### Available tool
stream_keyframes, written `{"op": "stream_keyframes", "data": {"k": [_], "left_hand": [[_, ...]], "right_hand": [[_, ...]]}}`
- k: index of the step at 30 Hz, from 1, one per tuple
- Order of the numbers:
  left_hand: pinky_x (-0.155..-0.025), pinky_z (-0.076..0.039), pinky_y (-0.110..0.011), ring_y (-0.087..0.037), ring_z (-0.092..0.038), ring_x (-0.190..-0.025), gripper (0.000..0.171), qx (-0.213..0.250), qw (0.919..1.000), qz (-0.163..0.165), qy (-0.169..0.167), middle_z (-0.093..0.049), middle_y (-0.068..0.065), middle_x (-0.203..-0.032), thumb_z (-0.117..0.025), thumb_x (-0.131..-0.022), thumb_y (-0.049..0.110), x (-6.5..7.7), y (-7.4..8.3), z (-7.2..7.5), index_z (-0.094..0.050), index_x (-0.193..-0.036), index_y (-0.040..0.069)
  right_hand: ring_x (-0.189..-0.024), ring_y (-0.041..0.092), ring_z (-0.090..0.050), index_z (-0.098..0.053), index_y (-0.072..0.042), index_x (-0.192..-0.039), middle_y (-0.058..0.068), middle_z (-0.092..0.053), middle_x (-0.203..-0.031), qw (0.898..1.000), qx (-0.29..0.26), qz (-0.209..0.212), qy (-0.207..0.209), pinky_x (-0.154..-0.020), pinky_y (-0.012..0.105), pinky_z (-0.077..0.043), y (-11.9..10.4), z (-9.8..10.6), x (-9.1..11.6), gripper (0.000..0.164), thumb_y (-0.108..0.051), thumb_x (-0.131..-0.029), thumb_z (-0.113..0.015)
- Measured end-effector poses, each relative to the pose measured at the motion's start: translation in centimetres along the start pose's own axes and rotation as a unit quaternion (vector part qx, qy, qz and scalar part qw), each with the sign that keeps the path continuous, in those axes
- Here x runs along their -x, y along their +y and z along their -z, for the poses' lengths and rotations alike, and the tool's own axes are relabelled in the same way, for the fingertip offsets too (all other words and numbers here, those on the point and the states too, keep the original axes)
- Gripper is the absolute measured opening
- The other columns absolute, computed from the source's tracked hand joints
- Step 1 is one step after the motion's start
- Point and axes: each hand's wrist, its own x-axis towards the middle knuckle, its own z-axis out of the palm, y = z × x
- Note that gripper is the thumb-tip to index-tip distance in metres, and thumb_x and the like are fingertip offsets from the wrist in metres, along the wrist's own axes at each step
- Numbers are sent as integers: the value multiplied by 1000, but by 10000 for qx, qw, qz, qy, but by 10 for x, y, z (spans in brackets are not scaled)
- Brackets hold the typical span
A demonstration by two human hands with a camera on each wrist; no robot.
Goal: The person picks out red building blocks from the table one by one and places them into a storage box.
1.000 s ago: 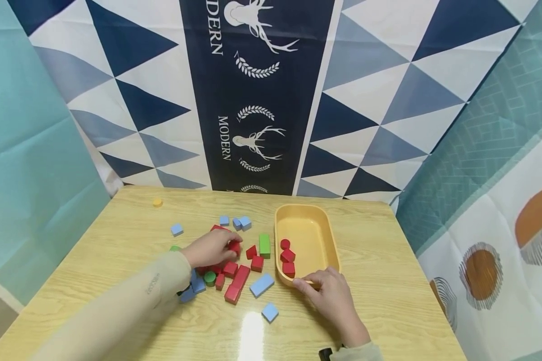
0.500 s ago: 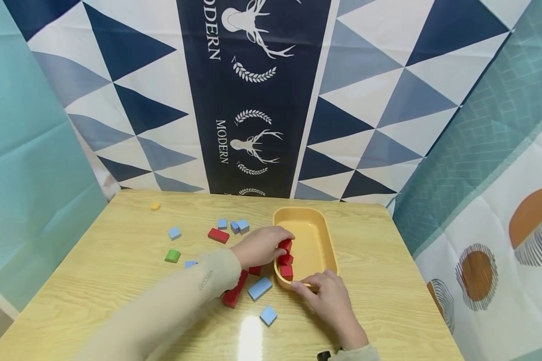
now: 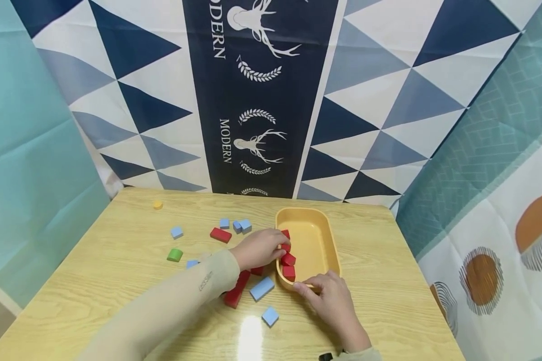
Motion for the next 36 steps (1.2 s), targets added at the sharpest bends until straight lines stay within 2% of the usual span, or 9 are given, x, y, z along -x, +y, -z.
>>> {"op": "stream_keyframes", "data": {"k": [5,11,15,20,23,27,32,34,36], "left_hand": [[-91,-50,-25,-7,-55,-92,22,62,9999,-76,89,-63,7,-103,-69,-94,32,5,-3,-2,-71,-113,20],[-95,-49,-27,-8,-54,-99,25,299,9995,-107,55,-65,4,-110,-69,-94,31,9,-3,-1,-71,-115,18],[-95,-49,-28,-7,-55,-102,26,497,9986,-118,170,-65,5,-113,-69,-94,30,14,-6,-2,-71,-116,17],[-95,-49,-28,-7,-55,-104,26,681,9974,-139,187,-65,7,-115,-68,-95,31,24,-10,-4,-71,-116,17],[-100,-46,-30,-6,-51,-113,32,867,9962,-31,22,-62,6,-125,-68,-95,33,33,-9,-5,-68,-123,17],[-105,-41,-33,-7,-42,-125,44,1086,9939,82,-151,-50,6,-142,-68,-94,35,46,-5,-5,-61,-134,17],[-105,-41,-34,-8,-39,-129,46,904,9957,174,-85,-46,5,-146,-67,-94,38,52,4,-7,-60,-135,18],[-105,-42,-34,-10,-41,-128,45,790,9966,231,-38,-49,4,-143,-68,-94,38,50,7,-7,-61,-133,18],[-100,-46,-33,-11,-49,-119,42,692,9973,252,56,-58,4,-134,-70,-92,38,48,9,-6,-65,-127,18]], "right_hand": [[-68,6,-45,-77,-30,-76,-20,-67,-75,9999,6,-102,-54,-57,29,-43,-2,1,-1,17,-45,-83,-77],[-69,6,-46,-77,-30,-76,-20,-67,-77,9998,9,-154,-84,-58,30,-44,0,0,1,17,-45,-83,-76],[-69,5,-46,-78,-29,-76,-19,-68,-77,9999,-4,-109,-32,-59,30,-44,1,0,0,16,-45,-83,-77],[-68,6,-45,-78,-28,-77,-19,-67,-75,10000,-52,-37,-6,-58,30,-43,1,0,0,16,-44,-83,-78],[-68,6,-45,-78,-29,-77,-19,-67,-75,10000,-56,-54,-31,-57,30,-43,1,0,0,16,-44,-82,-78],[-69,6,-46,-78,-29,-77,-19,-66,-75,9999,-27,-104,-98,-58,30,-43,0,0,-1,17,-45,-83,-76],[-70,7,-47,-78,-29,-76,-18,-67,-76,9998,-29,-155,-127,-59,31,-43,1,0,-2,19,-46,-83,-76],[-70,8,-47,-78,-30,-76,-18,-66,-75,9997,-35,-177,-134,-59,31,-43,1,0,-1,18,-46,-84,-76],[-70,8,-46,-77,-30,-76,-19,-66,-75,9997,-49,-201,-131,-58,31,-42,0,-1,-1,18,-46,-83,-76]]}}
